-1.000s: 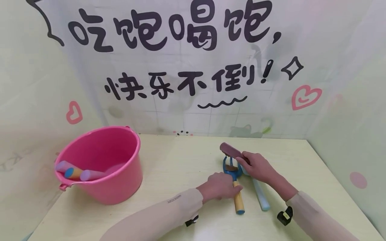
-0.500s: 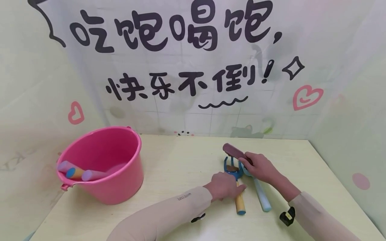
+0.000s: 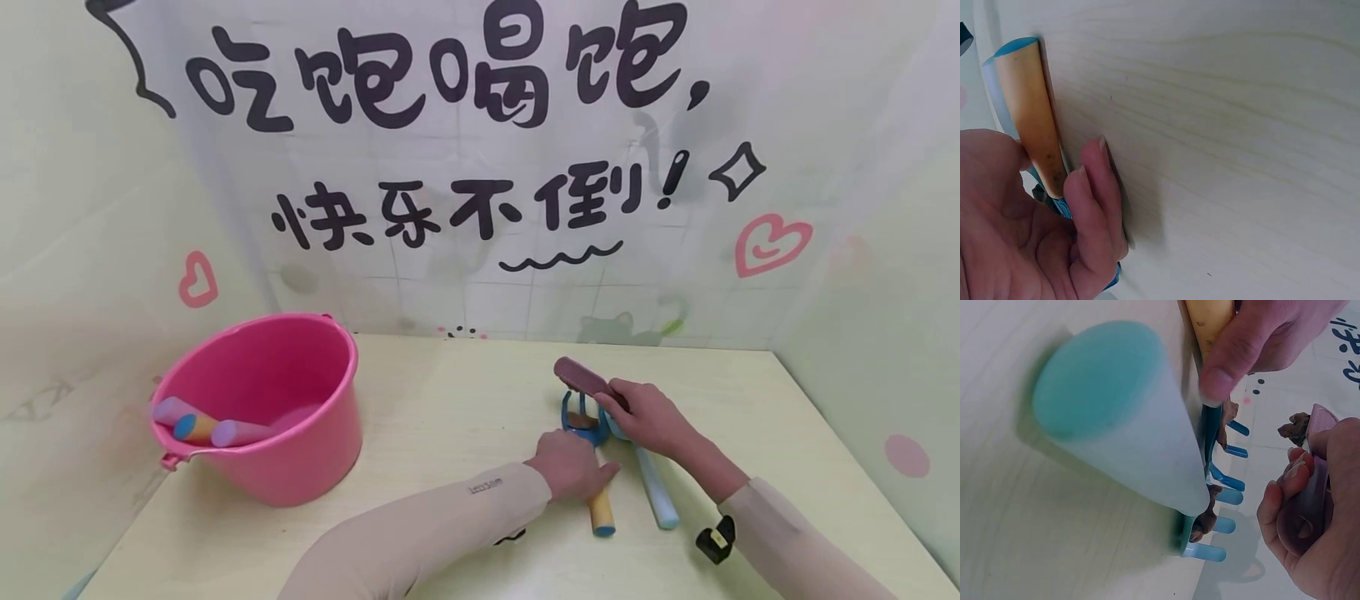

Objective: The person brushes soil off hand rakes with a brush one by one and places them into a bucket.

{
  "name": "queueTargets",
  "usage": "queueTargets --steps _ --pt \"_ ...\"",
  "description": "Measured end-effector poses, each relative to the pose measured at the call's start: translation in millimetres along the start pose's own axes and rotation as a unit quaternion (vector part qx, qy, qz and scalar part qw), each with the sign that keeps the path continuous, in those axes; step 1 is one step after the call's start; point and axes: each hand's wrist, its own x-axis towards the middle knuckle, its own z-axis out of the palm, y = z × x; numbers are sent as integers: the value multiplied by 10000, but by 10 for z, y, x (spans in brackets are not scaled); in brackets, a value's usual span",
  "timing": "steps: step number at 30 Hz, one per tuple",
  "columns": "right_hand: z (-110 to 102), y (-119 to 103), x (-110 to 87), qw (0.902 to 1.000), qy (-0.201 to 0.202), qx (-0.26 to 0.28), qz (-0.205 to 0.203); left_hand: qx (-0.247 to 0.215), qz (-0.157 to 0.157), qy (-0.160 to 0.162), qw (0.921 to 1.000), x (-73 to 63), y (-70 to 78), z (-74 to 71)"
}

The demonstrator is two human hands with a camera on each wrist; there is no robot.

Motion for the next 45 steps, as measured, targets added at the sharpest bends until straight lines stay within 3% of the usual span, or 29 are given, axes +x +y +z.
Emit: queueTargets --steps 7,13,23,31,40,45 --pt "-11 4 -3 10000 -4 3 13 104 -51 -175 9998 5 14 -22" --pt "-22 6 1 10000 -58 12 45 -145 10 -132 9998 -38 -17 -46" --pt "-30 -8 0 10000 -19 20 52 -637 244 -28 9977 8 -100 29" --pt "-25 -14 -11 9999 -31 40 88 -733 125 20 9972 -58 -130 -5" --pt "-24 -20 -31 9999 -43 81 128 -1022 -58 -257 9944 -12 -185 20" --pt "-26 -27 -37 9999 28 114 39 -1256 -93 -205 9918 -19 -260 6"
